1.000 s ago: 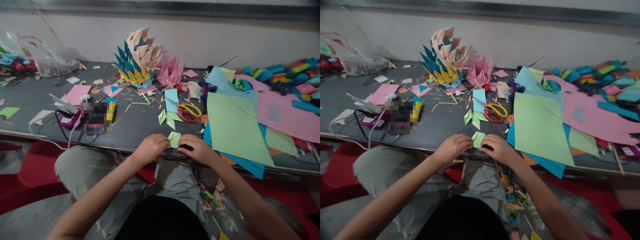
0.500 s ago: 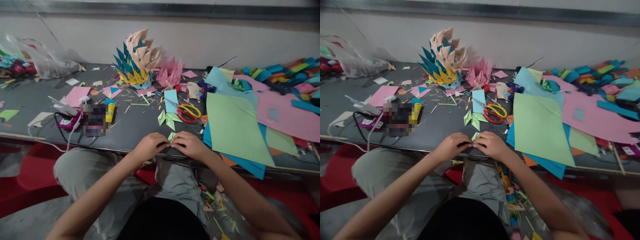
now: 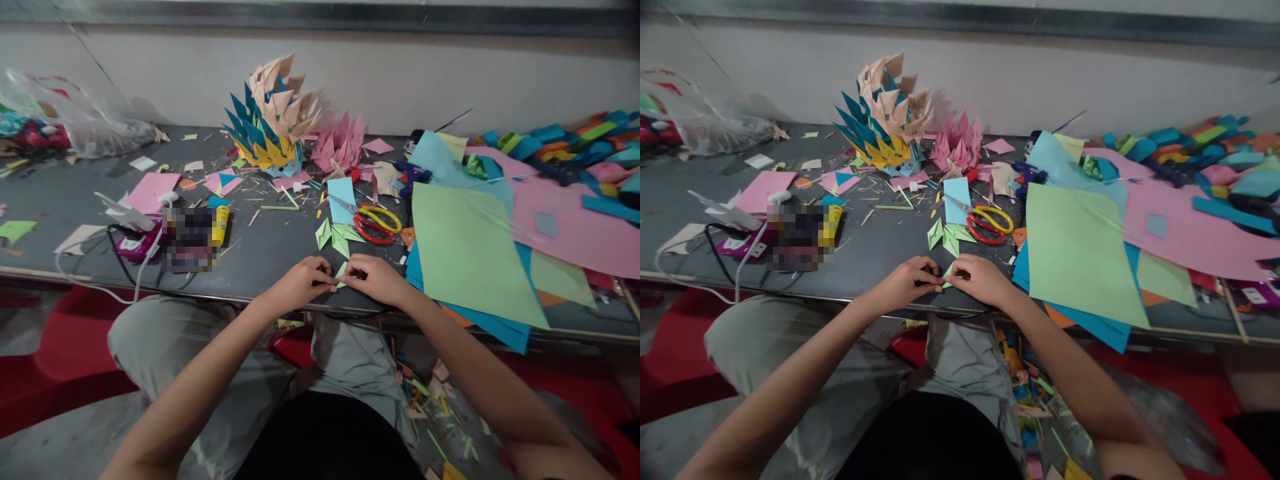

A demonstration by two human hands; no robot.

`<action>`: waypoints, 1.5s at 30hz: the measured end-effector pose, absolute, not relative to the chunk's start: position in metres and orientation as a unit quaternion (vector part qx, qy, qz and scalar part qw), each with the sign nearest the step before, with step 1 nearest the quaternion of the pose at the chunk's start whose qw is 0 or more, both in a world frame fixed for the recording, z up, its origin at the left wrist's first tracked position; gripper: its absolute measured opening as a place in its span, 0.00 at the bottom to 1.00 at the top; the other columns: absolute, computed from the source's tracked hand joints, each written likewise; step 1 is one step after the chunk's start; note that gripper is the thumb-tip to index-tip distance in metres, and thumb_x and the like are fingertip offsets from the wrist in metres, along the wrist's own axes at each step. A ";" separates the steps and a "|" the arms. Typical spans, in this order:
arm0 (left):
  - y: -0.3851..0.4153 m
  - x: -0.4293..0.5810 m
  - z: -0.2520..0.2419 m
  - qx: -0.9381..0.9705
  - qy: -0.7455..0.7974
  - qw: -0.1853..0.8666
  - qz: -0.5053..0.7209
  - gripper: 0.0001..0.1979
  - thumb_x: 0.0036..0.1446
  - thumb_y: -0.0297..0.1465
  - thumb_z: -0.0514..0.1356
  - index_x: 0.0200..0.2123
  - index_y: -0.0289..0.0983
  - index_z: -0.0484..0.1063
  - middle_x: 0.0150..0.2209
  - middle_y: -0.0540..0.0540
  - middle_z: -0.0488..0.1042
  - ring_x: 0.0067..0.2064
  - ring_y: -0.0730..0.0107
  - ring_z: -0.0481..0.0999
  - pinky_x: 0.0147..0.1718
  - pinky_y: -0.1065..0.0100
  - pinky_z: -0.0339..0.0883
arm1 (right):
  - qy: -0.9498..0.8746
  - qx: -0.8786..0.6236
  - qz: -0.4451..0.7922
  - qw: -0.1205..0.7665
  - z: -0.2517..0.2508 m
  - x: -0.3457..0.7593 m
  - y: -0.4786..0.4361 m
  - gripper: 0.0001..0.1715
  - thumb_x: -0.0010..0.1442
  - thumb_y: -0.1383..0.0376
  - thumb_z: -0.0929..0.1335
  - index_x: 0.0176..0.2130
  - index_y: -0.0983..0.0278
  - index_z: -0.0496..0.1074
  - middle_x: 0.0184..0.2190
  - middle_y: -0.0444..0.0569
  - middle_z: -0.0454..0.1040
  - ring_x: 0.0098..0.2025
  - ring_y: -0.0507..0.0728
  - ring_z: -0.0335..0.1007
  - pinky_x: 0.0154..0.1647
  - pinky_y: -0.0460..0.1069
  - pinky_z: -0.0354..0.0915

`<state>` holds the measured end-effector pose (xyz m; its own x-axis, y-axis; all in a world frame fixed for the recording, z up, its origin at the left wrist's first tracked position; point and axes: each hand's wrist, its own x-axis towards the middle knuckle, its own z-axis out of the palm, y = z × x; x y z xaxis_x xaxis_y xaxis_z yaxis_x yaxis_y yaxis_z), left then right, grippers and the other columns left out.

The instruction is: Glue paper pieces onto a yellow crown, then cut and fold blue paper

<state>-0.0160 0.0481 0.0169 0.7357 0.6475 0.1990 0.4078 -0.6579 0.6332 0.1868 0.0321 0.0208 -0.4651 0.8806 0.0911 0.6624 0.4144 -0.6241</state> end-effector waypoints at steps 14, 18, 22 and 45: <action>0.047 -0.017 0.016 0.887 0.298 0.282 0.213 0.04 0.53 0.29 0.62 0.33 0.38 0.78 0.36 0.46 0.70 0.40 0.69 0.70 0.40 0.68 0.63 | -0.882 -0.331 0.223 0.251 0.011 0.202 0.027 0.13 0.59 0.60 0.65 0.31 0.61 0.78 0.31 0.50 0.73 0.34 0.55 0.67 0.37 0.50 0.63; 0.049 -0.017 0.016 0.892 0.284 0.286 0.203 0.05 0.52 0.30 0.63 0.34 0.40 0.78 0.37 0.46 0.70 0.41 0.69 0.69 0.41 0.67 0.63 | -0.840 -0.373 0.312 0.242 0.018 0.199 0.027 0.11 0.59 0.62 0.65 0.31 0.61 0.77 0.31 0.48 0.73 0.35 0.53 0.68 0.38 0.49 0.63; 0.049 -0.018 0.017 0.894 0.280 0.287 0.199 0.06 0.52 0.30 0.63 0.35 0.40 0.78 0.38 0.45 0.70 0.41 0.68 0.69 0.41 0.66 0.63 | -0.797 -0.425 0.355 0.240 0.021 0.195 0.029 0.08 0.56 0.63 0.67 0.29 0.61 0.77 0.29 0.46 0.73 0.31 0.52 0.69 0.34 0.47 0.62; 0.017 -0.018 0.016 0.956 0.230 0.024 0.178 0.13 0.58 0.29 0.51 0.42 0.33 0.72 0.46 0.44 0.75 0.49 0.62 0.71 0.41 0.64 0.65 | -0.740 -0.593 0.293 0.123 0.031 0.193 0.041 0.12 0.45 0.63 0.72 0.25 0.63 0.64 0.21 0.39 0.62 0.24 0.50 0.56 0.25 0.45 0.50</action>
<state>-0.0178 0.0170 0.0162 0.8309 0.4477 0.3304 0.4309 -0.8934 0.1271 0.1930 0.0410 0.0309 -0.2660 0.9497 -0.1654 0.8048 0.1244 -0.5803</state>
